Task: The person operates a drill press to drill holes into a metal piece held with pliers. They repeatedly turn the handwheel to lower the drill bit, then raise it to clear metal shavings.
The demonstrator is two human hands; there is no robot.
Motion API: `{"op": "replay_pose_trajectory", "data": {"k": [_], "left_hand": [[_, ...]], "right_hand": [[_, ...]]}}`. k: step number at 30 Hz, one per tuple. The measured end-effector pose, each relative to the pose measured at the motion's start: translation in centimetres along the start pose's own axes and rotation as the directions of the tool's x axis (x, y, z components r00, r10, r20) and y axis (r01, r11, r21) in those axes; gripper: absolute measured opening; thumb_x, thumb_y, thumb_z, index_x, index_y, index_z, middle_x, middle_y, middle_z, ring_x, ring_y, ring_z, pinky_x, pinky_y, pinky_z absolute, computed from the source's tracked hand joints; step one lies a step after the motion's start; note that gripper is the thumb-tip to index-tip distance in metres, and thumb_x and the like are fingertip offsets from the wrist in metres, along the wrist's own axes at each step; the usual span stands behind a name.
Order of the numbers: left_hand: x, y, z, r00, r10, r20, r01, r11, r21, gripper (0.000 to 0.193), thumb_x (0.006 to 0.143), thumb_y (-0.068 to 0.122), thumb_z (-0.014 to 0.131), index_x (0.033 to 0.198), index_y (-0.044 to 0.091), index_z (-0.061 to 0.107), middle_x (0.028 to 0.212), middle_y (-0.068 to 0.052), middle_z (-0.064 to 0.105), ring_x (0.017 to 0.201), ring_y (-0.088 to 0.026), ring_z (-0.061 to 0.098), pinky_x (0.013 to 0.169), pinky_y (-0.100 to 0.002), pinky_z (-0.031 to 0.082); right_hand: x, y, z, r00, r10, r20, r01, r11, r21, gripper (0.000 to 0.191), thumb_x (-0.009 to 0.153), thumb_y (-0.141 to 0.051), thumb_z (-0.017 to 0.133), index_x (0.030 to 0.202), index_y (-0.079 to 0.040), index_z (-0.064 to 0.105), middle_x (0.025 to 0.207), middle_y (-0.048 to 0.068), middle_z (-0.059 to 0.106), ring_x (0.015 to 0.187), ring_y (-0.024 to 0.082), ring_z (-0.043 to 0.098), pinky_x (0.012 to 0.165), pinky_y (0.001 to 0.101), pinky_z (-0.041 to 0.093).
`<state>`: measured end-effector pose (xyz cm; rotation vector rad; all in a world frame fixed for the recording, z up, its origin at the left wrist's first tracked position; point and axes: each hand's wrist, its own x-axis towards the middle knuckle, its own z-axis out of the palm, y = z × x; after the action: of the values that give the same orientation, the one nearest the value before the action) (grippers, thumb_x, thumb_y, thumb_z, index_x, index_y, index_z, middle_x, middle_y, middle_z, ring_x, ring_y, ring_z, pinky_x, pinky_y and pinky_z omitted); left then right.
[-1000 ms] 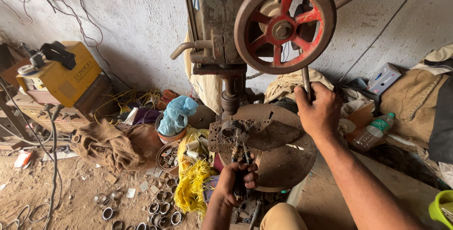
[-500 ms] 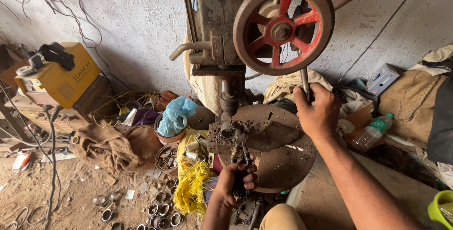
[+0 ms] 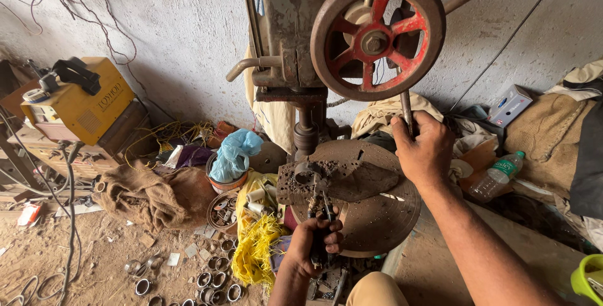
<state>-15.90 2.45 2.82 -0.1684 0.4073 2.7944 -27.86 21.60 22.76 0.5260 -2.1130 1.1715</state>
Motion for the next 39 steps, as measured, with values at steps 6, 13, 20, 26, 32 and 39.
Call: {"op": "replay_pose_trajectory", "data": {"k": [6, 13, 20, 26, 32, 39], "left_hand": [[-0.13, -0.01, 0.3, 1.0, 0.01, -0.024, -0.01, 1.0, 0.013, 0.032, 0.087, 0.005, 0.047, 0.119, 0.007, 0.053, 0.082, -0.005, 0.048, 0.06, -0.013, 0.044, 0.048, -0.026, 0.038], [-0.37, -0.09, 0.83, 0.998, 0.024, -0.058, -0.023, 1.0, 0.016, 0.033, 0.086, 0.006, 0.048, 0.118, 0.006, 0.053, 0.08, -0.004, 0.049, 0.058, -0.012, 0.044, 0.047, -0.025, 0.038], [-0.36, 0.12, 0.96, 0.998, 0.016, -0.06, -0.016, 1.0, 0.01, 0.032, 0.086, 0.007, 0.047, 0.117, 0.007, 0.053, 0.08, -0.004, 0.049, 0.058, -0.012, 0.043, 0.046, -0.025, 0.038], [-0.16, 0.17, 0.56, 0.999, 0.002, -0.036, -0.002, 1.0, -0.007, 0.031, 0.087, 0.007, 0.047, 0.117, 0.007, 0.053, 0.08, -0.004, 0.048, 0.059, -0.013, 0.043, 0.047, -0.026, 0.039], [0.02, 0.16, 0.2, 1.0, 0.002, -0.013, -0.002, 1.0, -0.009, 0.031, 0.087, 0.007, 0.048, 0.118, 0.007, 0.053, 0.08, -0.005, 0.048, 0.059, -0.013, 0.044, 0.048, -0.026, 0.038], [-0.11, 0.1, 0.48, 1.0, -0.006, -0.021, 0.006, 1.0, -0.016, 0.03, 0.086, 0.006, 0.047, 0.116, 0.008, 0.052, 0.08, -0.005, 0.049, 0.058, -0.013, 0.044, 0.047, -0.026, 0.038]], "right_hand": [[-0.01, -0.08, -0.04, 1.0, 0.02, 0.007, -0.02, 1.0, 0.008, 0.03, 0.097, -0.023, 0.073, 0.076, -0.002, 0.066, 0.055, 0.007, 0.064, 0.048, 0.019, 0.068, 0.049, 0.0348, 0.05], [0.05, -0.15, -0.11, 0.998, 0.042, 0.041, -0.041, 0.999, -0.005, 0.03, 0.098, -0.023, 0.071, 0.076, -0.003, 0.066, 0.054, 0.006, 0.065, 0.047, 0.019, 0.068, 0.048, 0.0345, 0.051], [0.11, -0.13, -0.08, 0.999, 0.022, 0.027, -0.022, 1.0, 0.004, 0.029, 0.098, -0.022, 0.071, 0.077, -0.003, 0.066, 0.054, 0.007, 0.065, 0.047, 0.019, 0.068, 0.049, 0.0341, 0.051], [0.11, -0.13, -0.11, 1.0, -0.005, 0.014, 0.005, 1.0, 0.015, 0.029, 0.098, -0.022, 0.071, 0.077, -0.003, 0.066, 0.055, 0.007, 0.065, 0.049, 0.019, 0.069, 0.051, 0.0351, 0.051], [0.11, -0.14, -0.13, 1.0, -0.013, 0.01, 0.013, 1.0, 0.003, 0.03, 0.098, -0.023, 0.071, 0.077, -0.002, 0.066, 0.055, 0.007, 0.065, 0.049, 0.02, 0.069, 0.052, 0.0358, 0.051], [0.03, -0.18, -0.18, 1.0, -0.016, 0.009, 0.017, 1.0, -0.004, 0.03, 0.098, -0.022, 0.072, 0.077, -0.001, 0.067, 0.055, 0.007, 0.065, 0.049, 0.02, 0.068, 0.051, 0.035, 0.05]]}}
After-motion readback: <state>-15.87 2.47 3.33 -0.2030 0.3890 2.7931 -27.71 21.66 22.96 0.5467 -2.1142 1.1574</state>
